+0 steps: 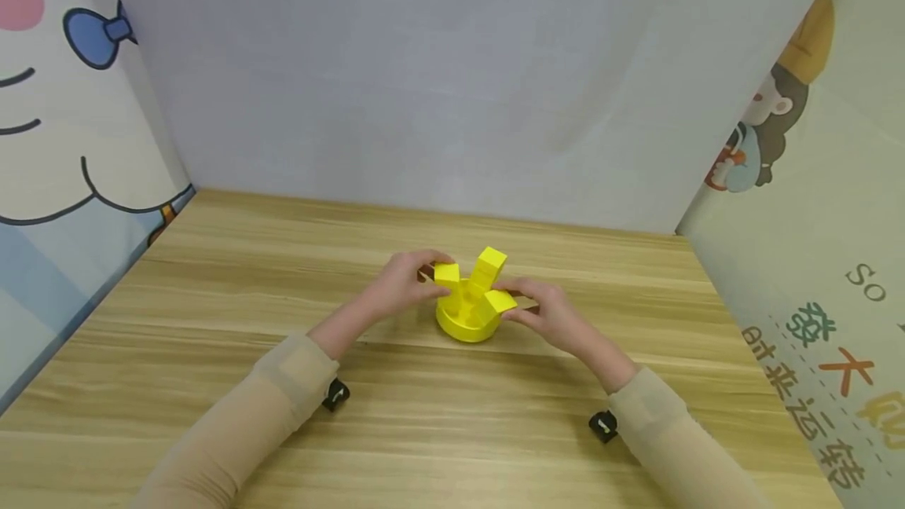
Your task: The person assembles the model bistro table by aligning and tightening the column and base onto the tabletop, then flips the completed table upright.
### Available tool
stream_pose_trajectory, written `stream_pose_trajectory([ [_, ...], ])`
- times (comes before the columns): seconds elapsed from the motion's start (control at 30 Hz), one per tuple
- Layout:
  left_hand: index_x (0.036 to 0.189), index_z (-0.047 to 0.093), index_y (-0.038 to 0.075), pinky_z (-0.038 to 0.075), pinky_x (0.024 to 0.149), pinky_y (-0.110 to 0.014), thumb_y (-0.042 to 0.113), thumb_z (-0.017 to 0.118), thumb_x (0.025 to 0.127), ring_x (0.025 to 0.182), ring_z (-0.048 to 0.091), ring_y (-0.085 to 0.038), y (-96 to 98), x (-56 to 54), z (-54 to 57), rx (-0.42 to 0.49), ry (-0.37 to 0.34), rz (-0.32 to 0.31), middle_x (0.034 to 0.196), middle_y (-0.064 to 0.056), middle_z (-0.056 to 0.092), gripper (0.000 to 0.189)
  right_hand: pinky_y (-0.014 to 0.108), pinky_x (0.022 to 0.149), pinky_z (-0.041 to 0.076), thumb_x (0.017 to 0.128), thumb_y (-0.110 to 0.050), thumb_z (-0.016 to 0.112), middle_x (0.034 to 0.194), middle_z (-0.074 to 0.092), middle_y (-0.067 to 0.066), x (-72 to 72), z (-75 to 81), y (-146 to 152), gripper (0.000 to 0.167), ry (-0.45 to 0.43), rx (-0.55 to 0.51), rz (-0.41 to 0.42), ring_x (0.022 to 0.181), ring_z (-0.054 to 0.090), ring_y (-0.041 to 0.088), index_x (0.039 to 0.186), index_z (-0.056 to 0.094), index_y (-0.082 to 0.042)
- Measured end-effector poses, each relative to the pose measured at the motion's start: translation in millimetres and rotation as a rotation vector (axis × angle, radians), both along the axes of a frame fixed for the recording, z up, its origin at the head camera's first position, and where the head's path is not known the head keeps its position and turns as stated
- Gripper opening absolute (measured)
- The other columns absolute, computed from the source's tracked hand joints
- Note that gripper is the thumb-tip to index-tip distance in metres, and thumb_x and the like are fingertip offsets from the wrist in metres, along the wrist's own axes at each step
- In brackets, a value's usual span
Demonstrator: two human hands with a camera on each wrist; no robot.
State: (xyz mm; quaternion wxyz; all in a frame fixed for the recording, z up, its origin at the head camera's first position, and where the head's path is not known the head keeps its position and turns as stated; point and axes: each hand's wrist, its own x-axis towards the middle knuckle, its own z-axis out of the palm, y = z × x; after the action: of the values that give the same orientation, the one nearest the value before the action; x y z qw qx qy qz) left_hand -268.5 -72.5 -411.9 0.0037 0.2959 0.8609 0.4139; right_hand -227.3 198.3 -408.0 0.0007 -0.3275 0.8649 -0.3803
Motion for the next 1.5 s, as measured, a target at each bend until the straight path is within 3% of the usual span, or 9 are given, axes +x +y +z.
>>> stream_pose_trajectory([
  [0.2,0.122,0.061,0.006,0.054,0.078,-0.031,0.019,0.072,0.084,0.092,0.061,-0.02,-2.9,4.1,13.9,0.024,0.012,0.002,0.117,-0.01,0.063,0.042,0.025,0.078,0.055,0.087,-0.014,0.065,0.128,0.057,0.014,5.2,7.8,-0.6,0.044,-0.017,-0.049,-0.01,0.112,0.058,0.028,0.128,0.055,-0.004],
  [0.37,0.121,0.061,0.006,0.053,0.077,-0.029,0.022,0.071,0.085,0.089,0.061,-0.019,-4.3,7.7,25.4,0.037,0.022,0.026,0.105,-0.008,0.065,0.04,0.027,0.079,0.055,0.083,-0.006,0.068,0.131,0.053,0.016,12.5,15.6,-2.9,0.055,0.015,-0.133,-0.018,0.112,0.058,0.031,0.135,0.049,-0.006],
  [0.53,0.12,0.062,0.007,0.054,0.075,-0.029,0.024,0.071,0.085,0.087,0.062,-0.02,-6.4,10.3,34.4,0.054,0.002,0.087,0.1,-0.008,0.066,0.039,0.027,0.078,0.055,0.08,-0.003,0.072,0.134,0.049,0.016,20.5,19.1,-5.1,0.064,0.11,-0.146,-0.048,0.114,0.056,0.031,0.138,0.045,-0.01],
  [0.87,0.121,0.061,0.009,0.054,0.073,-0.031,0.03,0.07,0.086,0.09,0.061,-0.022,-11.0,11.9,48.5,0.175,-0.13,0.24,0.103,-0.008,0.065,0.041,0.028,0.078,0.055,0.07,0.002,0.08,0.137,0.043,0.017,33.9,16.7,-14.1,0.075,0.443,-0.125,-0.118,0.113,0.055,0.031,0.135,0.044,-0.004],
  [1.1,0.12,0.062,0.009,0.054,0.075,-0.031,0.03,0.071,0.085,0.092,0.06,-0.023,-10.6,15.0,55.3,0.257,-0.199,0.31,0.103,-0.008,0.062,0.041,0.033,0.08,0.055,0.066,0.007,0.08,0.134,0.047,0.017,34.0,13.6,-19.0,0.073,0.531,-0.184,-0.111,0.111,0.056,0.034,0.131,0.048,0.001],
  [1.27,0.121,0.061,0.009,0.053,0.075,-0.032,0.033,0.07,0.085,0.093,0.06,-0.022,-9.3,17.0,59.1,0.299,-0.258,0.346,0.104,-0.008,0.062,0.044,0.037,0.082,0.055,0.066,0.005,0.081,0.133,0.046,0.017,34.5,10.9,-20.3,0.072,0.576,-0.16,-0.123,0.115,0.054,0.032,0.13,0.049,-0.003],
  [1.5,0.118,0.063,0.009,0.052,0.07,-0.029,0.032,0.07,0.085,0.089,0.059,-0.025,-5.7,20.4,63.2,0.351,-0.319,0.375,0.103,-0.009,0.062,0.041,0.033,0.081,0.055,0.064,0.006,0.083,0.134,0.044,0.024,30.8,12.2,-25.3,0.069,0.672,-0.176,-0.118,0.114,0.052,0.035,0.125,0.054,-0.003],
])
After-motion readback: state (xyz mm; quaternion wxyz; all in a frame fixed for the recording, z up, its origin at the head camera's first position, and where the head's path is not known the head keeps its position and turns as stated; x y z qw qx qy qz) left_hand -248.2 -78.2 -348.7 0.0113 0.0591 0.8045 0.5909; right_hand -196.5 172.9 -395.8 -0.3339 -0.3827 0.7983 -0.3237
